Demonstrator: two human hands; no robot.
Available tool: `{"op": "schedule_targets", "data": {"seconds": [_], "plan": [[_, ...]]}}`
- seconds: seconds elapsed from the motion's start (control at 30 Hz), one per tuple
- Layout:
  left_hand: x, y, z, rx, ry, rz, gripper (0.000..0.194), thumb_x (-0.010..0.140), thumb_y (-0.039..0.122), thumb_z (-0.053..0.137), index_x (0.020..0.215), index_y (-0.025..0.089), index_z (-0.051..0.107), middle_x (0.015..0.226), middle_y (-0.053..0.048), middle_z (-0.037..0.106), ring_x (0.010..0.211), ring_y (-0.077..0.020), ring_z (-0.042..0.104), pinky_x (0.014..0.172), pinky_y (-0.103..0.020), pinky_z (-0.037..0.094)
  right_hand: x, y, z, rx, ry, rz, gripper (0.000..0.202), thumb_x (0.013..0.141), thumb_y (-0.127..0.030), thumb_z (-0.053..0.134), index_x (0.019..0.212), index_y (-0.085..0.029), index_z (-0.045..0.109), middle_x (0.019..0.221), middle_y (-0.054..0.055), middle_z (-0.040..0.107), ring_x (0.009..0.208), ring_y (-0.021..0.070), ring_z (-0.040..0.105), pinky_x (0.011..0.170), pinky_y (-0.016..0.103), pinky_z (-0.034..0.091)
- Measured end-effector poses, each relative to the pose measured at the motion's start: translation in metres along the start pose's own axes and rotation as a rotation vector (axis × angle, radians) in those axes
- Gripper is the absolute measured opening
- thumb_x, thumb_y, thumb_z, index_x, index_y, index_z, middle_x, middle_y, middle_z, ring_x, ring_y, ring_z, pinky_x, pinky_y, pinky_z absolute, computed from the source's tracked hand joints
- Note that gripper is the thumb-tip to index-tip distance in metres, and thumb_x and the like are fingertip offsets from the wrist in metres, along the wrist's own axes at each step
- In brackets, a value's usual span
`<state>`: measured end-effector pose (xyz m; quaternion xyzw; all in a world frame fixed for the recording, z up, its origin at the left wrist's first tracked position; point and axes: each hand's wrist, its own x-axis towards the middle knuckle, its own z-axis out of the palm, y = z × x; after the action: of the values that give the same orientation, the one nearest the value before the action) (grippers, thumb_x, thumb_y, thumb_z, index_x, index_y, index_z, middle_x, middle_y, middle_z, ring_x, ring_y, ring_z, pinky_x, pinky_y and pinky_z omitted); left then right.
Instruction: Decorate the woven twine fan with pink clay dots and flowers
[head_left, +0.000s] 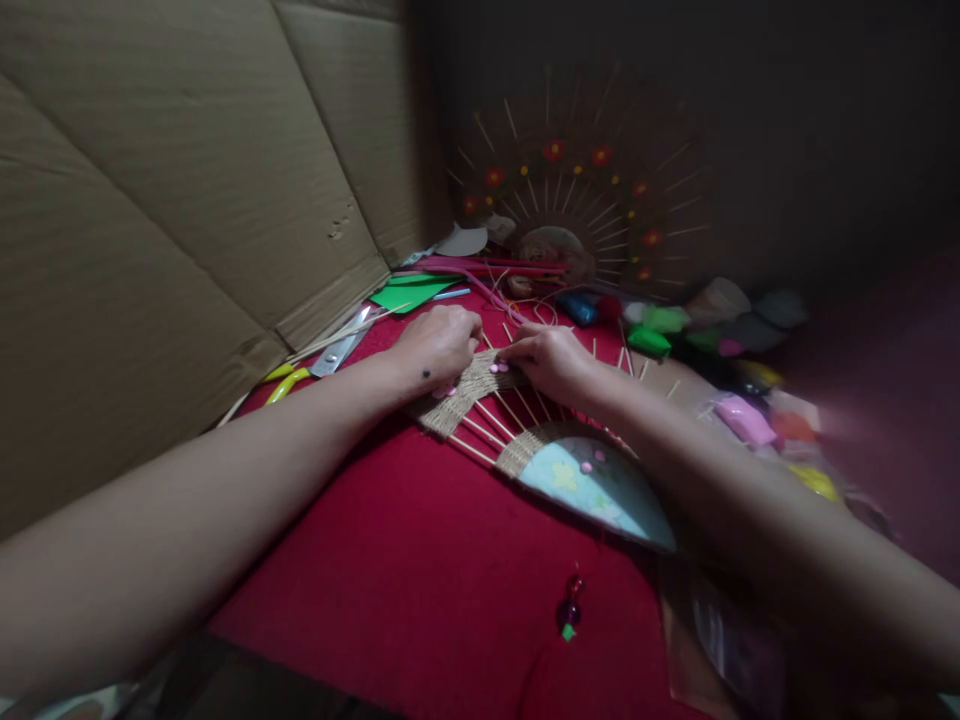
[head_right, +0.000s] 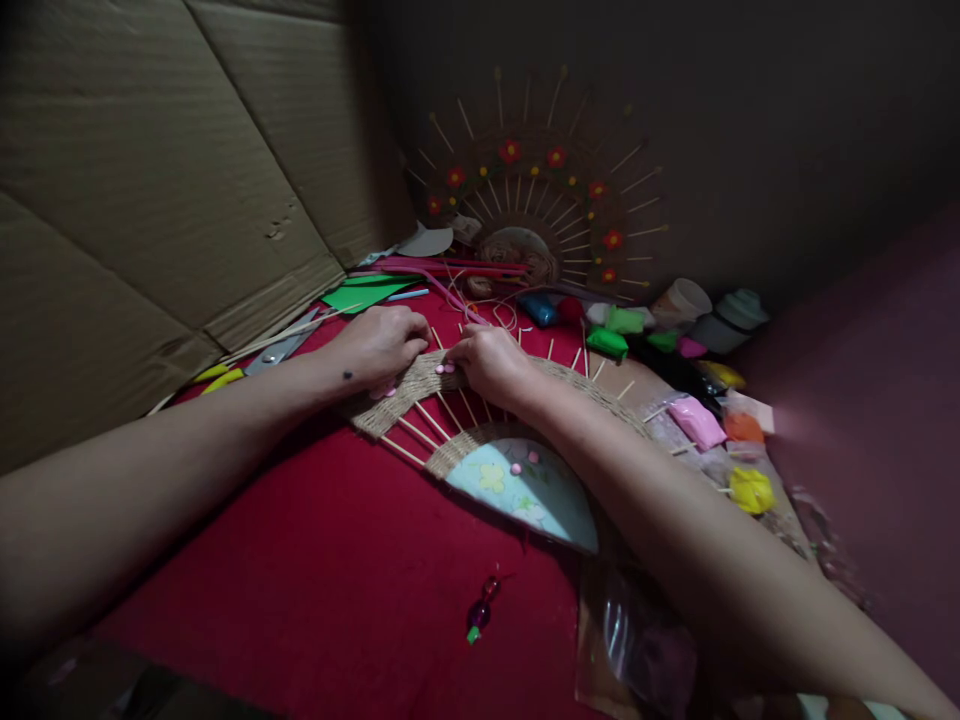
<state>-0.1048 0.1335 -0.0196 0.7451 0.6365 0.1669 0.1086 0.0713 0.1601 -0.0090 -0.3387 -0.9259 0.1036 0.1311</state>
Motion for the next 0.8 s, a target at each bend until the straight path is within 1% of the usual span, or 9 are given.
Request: {"op": "schedule_targets", "data": {"seconds": [0.13, 0.33, 0.43, 0.53, 0.6, 0.7, 0.73, 0.77, 0.8], "plan": [[0.000, 0.001, 0.000, 0.039, 0.025, -0.008, 0.021, 0.080, 0.020, 0.051, 0.089, 0.015, 0.069, 0.088, -0.009, 0.070, 0.086, -0.0202, 0.062, 0.078, -0.030, 0.045, -0.002, 0.001, 0.001, -0.029, -0.012, -0.033, 0.023, 0.082, -0.008, 0.057, 0.087, -0.017, 0.078, 0.077, 0.007, 0.062, 0.071, 0.0150, 0.055, 0.068, 0.027, 0.041], [0.002, -0.001, 0.001, 0.060, 0.038, -0.009, 0.023, 0.082, 0.022, 0.049, 0.090, 0.015, 0.069, 0.087, -0.009, 0.071, 0.085, -0.0205, 0.063, 0.079, -0.030, 0.045, -0.003, 0.001, 0.000, -0.045, -0.002, -0.043, 0.023, 0.084, -0.011, 0.056, 0.095, -0.016, 0.076, 0.082, 0.008, 0.065, 0.073, 0.0157, 0.058, 0.068, 0.027, 0.042], [0.003, -0.003, 0.002, 0.067, 0.032, -0.004, 0.024, 0.082, 0.022, 0.048, 0.089, 0.015, 0.070, 0.085, -0.010, 0.070, 0.082, -0.0211, 0.063, 0.076, -0.032, 0.045, -0.003, 0.000, 0.000, -0.050, 0.003, -0.038, 0.024, 0.084, -0.010, 0.055, 0.096, -0.016, 0.075, 0.085, 0.008, 0.066, 0.075, 0.0166, 0.060, 0.070, 0.027, 0.044], [0.004, -0.004, 0.004, 0.070, 0.027, 0.001, 0.025, 0.082, 0.022, 0.046, 0.089, 0.015, 0.070, 0.084, -0.011, 0.070, 0.080, -0.0213, 0.063, 0.073, -0.032, 0.044, -0.003, -0.004, -0.004, -0.051, 0.024, -0.030, 0.029, 0.083, -0.006, 0.053, 0.100, -0.016, 0.073, 0.091, 0.009, 0.068, 0.082, 0.0174, 0.061, 0.075, 0.027, 0.045], [0.003, -0.004, 0.004, 0.066, 0.027, 0.005, 0.025, 0.082, 0.022, 0.046, 0.089, 0.015, 0.070, 0.084, -0.011, 0.070, 0.080, -0.0211, 0.062, 0.072, -0.032, 0.044, -0.007, -0.005, -0.012, -0.053, 0.063, -0.018, 0.028, 0.081, -0.005, 0.054, 0.099, -0.014, 0.073, 0.093, 0.009, 0.068, 0.082, 0.0169, 0.061, 0.075, 0.027, 0.045], [0.003, -0.004, 0.003, 0.046, 0.024, 0.012, 0.023, 0.080, 0.021, 0.048, 0.089, 0.015, 0.070, 0.084, -0.010, 0.070, 0.082, -0.0209, 0.062, 0.073, -0.031, 0.044, -0.022, -0.005, -0.032, -0.067, 0.119, 0.024, 0.017, 0.078, -0.008, 0.058, 0.085, -0.013, 0.073, 0.083, 0.007, 0.067, 0.073, 0.0148, 0.060, 0.068, 0.025, 0.044], [0.003, -0.004, 0.003, 0.035, 0.020, 0.015, 0.023, 0.080, 0.020, 0.049, 0.089, 0.015, 0.070, 0.083, -0.010, 0.069, 0.082, -0.0208, 0.061, 0.073, -0.031, 0.044, -0.029, -0.005, -0.040, -0.062, 0.118, 0.037, 0.015, 0.077, -0.008, 0.058, 0.079, -0.013, 0.072, 0.080, 0.006, 0.066, 0.071, 0.0137, 0.059, 0.066, 0.024, 0.043], [0.003, -0.004, 0.003, 0.019, 0.014, 0.019, 0.022, 0.079, 0.020, 0.050, 0.088, 0.015, 0.070, 0.082, -0.010, 0.069, 0.082, -0.0208, 0.061, 0.073, -0.031, 0.043, -0.038, -0.005, -0.049, -0.056, 0.088, 0.059, 0.013, 0.077, -0.009, 0.058, 0.075, -0.014, 0.070, 0.077, 0.004, 0.066, 0.068, 0.0127, 0.059, 0.064, 0.023, 0.043], [0.003, -0.004, 0.002, 0.004, 0.006, 0.024, 0.022, 0.079, 0.019, 0.050, 0.088, 0.015, 0.070, 0.081, -0.010, 0.069, 0.081, -0.0207, 0.061, 0.073, -0.031, 0.043, -0.047, -0.005, -0.056, -0.046, 0.003, 0.081, 0.011, 0.077, -0.012, 0.059, 0.074, -0.015, 0.070, 0.075, 0.003, 0.066, 0.066, 0.0120, 0.058, 0.062, 0.023, 0.042]]}}
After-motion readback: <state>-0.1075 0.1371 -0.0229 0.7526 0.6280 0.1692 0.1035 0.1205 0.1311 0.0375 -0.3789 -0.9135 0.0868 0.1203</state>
